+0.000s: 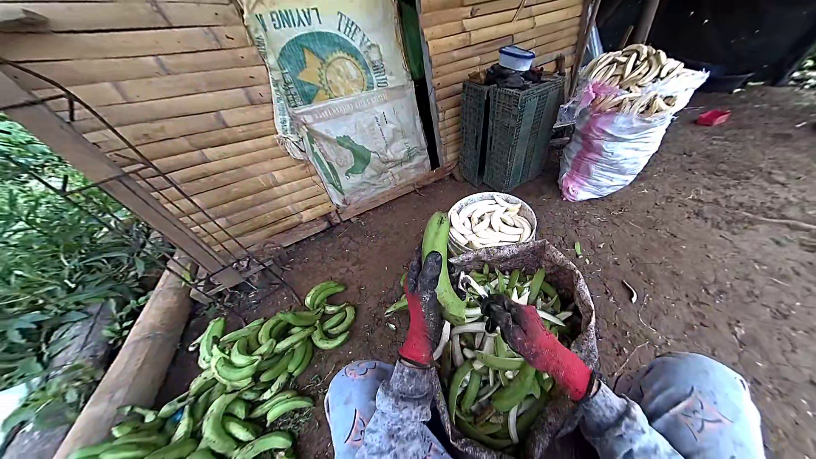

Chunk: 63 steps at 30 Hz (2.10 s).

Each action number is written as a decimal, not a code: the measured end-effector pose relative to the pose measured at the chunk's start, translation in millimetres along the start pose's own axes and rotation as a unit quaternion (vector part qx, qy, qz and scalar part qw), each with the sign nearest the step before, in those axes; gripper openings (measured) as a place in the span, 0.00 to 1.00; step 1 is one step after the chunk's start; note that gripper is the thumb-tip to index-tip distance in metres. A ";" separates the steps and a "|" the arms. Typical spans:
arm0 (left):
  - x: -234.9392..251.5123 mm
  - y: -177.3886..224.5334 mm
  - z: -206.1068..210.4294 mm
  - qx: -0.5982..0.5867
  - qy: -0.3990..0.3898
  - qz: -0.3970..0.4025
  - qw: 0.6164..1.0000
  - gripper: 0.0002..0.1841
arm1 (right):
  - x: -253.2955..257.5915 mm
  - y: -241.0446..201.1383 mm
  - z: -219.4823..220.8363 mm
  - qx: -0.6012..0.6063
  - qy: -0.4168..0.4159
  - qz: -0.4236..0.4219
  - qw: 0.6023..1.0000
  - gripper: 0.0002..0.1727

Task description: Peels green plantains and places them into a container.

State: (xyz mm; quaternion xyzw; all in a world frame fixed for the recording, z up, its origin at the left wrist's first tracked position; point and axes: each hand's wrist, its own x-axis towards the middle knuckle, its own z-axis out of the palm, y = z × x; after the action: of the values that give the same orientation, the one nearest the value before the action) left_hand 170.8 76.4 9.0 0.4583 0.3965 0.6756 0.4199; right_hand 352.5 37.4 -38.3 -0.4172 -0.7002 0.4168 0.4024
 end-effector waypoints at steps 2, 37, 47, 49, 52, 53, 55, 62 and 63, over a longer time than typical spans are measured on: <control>3.0 -1.8 -8.5 -0.044 -0.039 -0.068 0.996 0.25 | 2.8 -12.7 -19.4 -0.136 -0.045 -0.136 0.980 0.19; -9.1 -67.4 -20.9 -0.050 -0.201 -0.186 0.960 0.21 | 31.2 8.1 -31.3 -0.353 0.062 0.004 0.934 0.23; 8.0 -60.7 -0.1 -0.096 0.114 -0.120 0.982 0.25 | -0.7 -1.6 -1.9 -0.302 0.071 -0.050 0.949 0.23; 5.4 -51.7 3.5 -0.157 0.146 -0.116 0.970 0.24 | -1.8 -7.9 10.3 -0.329 0.051 -0.047 0.942 0.24; 2.1 -48.8 2.1 -0.208 0.123 -0.097 0.966 0.21 | 10.2 -19.6 9.2 -0.351 0.033 0.010 0.936 0.25; 0.6 -50.4 1.3 -0.194 0.103 -0.088 0.972 0.22 | 15.2 -22.3 7.1 -0.349 0.029 0.034 0.936 0.25; -3.9 -57.2 -2.6 -0.109 0.077 -0.088 0.987 0.24 | 21.4 -19.9 2.6 -0.351 0.035 0.048 0.935 0.26; -17.4 -41.2 -6.2 0.217 -0.031 -0.106 0.970 0.21 | 34.6 5.0 -5.9 -0.373 0.079 -0.012 0.924 0.23; -27.2 -29.3 -1.5 0.271 -0.088 -0.115 0.952 0.22 | 42.7 3.0 -14.3 -0.356 0.066 0.061 0.930 0.24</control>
State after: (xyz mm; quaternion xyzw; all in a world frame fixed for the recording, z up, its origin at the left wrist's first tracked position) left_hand 181.6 60.6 -26.2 0.5636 0.5761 0.4474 0.3877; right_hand 352.3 81.2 -27.2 -0.6013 -0.7479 0.1351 0.2466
